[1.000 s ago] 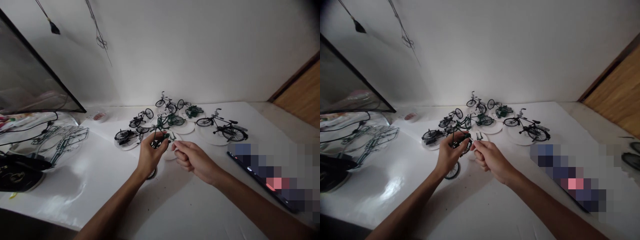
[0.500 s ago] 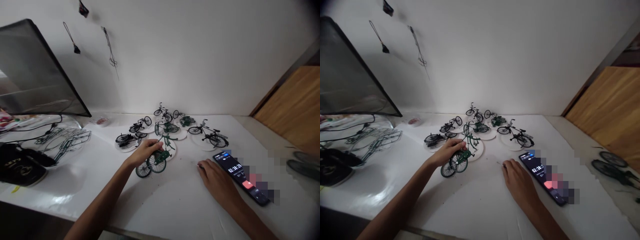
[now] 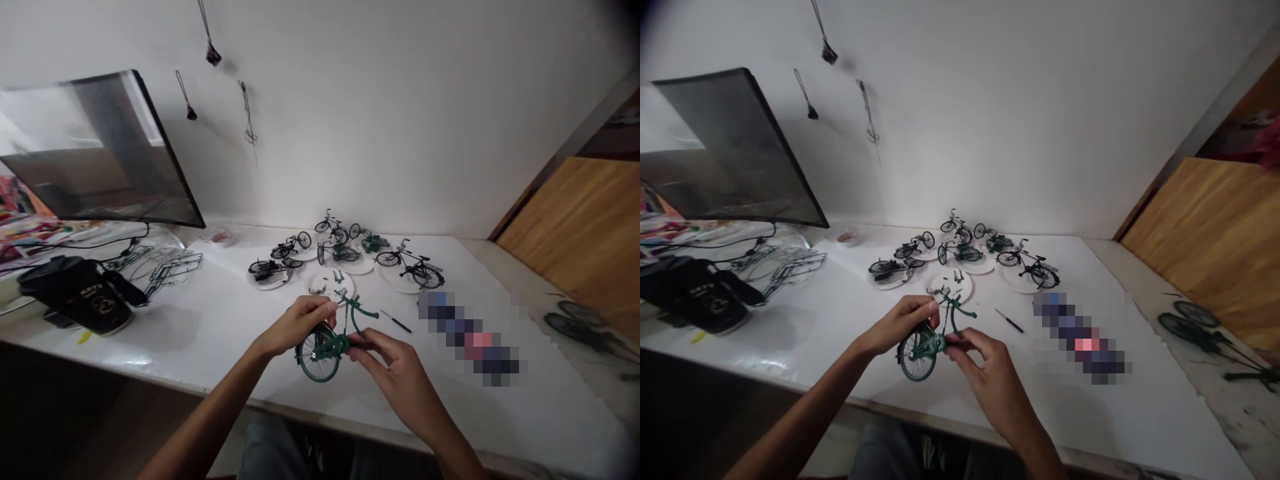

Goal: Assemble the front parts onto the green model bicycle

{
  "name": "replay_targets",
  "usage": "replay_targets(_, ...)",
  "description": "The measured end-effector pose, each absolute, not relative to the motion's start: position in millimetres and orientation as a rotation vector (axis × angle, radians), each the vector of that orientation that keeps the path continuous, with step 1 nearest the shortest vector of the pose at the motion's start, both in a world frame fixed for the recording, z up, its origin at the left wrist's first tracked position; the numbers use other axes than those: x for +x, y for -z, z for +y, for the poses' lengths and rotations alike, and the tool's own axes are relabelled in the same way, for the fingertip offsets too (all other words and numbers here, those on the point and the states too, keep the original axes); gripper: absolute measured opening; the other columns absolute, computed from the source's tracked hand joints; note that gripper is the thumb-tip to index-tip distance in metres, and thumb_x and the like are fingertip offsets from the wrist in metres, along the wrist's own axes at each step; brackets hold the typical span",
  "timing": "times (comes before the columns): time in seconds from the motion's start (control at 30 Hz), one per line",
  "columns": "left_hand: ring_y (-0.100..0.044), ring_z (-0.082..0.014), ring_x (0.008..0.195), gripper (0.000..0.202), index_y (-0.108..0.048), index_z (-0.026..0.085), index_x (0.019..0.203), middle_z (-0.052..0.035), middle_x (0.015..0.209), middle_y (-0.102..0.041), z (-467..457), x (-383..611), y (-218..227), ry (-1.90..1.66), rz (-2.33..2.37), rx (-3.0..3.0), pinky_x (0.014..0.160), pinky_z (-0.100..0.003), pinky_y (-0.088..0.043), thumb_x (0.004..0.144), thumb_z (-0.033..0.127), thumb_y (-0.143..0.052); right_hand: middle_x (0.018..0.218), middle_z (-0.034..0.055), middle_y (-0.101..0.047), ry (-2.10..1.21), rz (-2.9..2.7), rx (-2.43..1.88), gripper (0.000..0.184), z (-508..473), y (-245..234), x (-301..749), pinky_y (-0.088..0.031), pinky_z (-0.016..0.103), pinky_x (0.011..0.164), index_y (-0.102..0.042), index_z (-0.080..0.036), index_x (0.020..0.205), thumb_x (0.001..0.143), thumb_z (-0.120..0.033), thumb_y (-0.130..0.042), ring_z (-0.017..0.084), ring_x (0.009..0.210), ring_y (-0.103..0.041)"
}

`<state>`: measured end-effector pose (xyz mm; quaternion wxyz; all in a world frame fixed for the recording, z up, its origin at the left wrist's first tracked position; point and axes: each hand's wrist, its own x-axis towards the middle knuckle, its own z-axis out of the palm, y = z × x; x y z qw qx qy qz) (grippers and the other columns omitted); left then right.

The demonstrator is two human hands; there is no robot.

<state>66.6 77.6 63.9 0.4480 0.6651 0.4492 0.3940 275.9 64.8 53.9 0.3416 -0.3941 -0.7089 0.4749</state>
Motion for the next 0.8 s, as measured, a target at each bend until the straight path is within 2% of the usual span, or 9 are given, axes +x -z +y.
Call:
replay_targets(0.17, -0.049, -0.0123, 0.067, 0.046, -0.062, 0.013, 0.078, -0.0021, 0.073, -0.056, 55, 58, -69, -0.812, 1.044, 1.806, 0.065, -0.023, -0.04, 0.098, 0.051, -0.044, 0.084, 0.0032, -0.069, -1.471, -1.852, -0.927, 0.021, 50, -46, 277, -0.05, 0.03, 0.079, -0.07, -0.019, 0.089, 0.092, -0.038, -0.061, 0.018, 0.083, -0.064)
replay_targets(0.23, -0.049, -0.0121, 0.067, 0.046, -0.062, 0.013, 0.078, -0.0021, 0.072, -0.057, 49, 57, -68, -0.811, 1.067, 1.832, 0.064, -0.022, -0.041, 0.098, 0.051, -0.044, 0.085, 0.0034, -0.069, -1.518, -1.755, -0.927, 0.021, 44, -40, 276, -0.051, 0.03, 0.079, -0.07, -0.017, 0.093, 0.089, -0.038, -0.065, 0.018, 0.081, -0.065)
replay_targets(0.43, -0.05, -0.013, 0.066, 0.05, -0.061, 0.013, 0.077, -0.0032, 0.071, -0.057, 34, 58, -57, -0.947, 1.195, 1.771, 0.06, -0.022, -0.041, 0.097, 0.054, -0.042, 0.087, 0.0065, -0.073, -1.457, -1.535, -1.008, 0.033, 14, -19, 269, -0.054, 0.032, 0.079, -0.073, -0.017, 0.107, 0.086, -0.042, -0.069, 0.02, 0.08, -0.068)
replay_targets(0.57, -0.05, -0.0134, 0.07, 0.049, -0.061, 0.013, 0.076, -0.0033, 0.075, -0.056, 25, 59, -46, -1.035, 1.22, 1.733, 0.064, -0.022, -0.041, 0.097, 0.054, -0.042, 0.093, 0.0102, -0.076, -1.364, -1.456, -1.043, 0.031, -4, -8, 259, -0.056, 0.037, 0.079, -0.077, -0.018, 0.098, 0.081, -0.043, -0.073, 0.025, 0.082, -0.071)
replay_targets(0.8, -0.049, -0.0124, 0.067, 0.05, -0.06, 0.013, 0.076, -0.0019, 0.071, -0.056, 10, 62, -35, -1.056, 1.202, 1.661, 0.062, -0.021, -0.04, 0.098, 0.052, -0.04, 0.092, 0.0092, -0.075, -1.312, -1.464, -1.042, 0.02, -15, 2, 251, -0.054, 0.039, 0.088, -0.075, -0.018, 0.088, 0.082, -0.037, -0.072, 0.026, 0.091, -0.07)
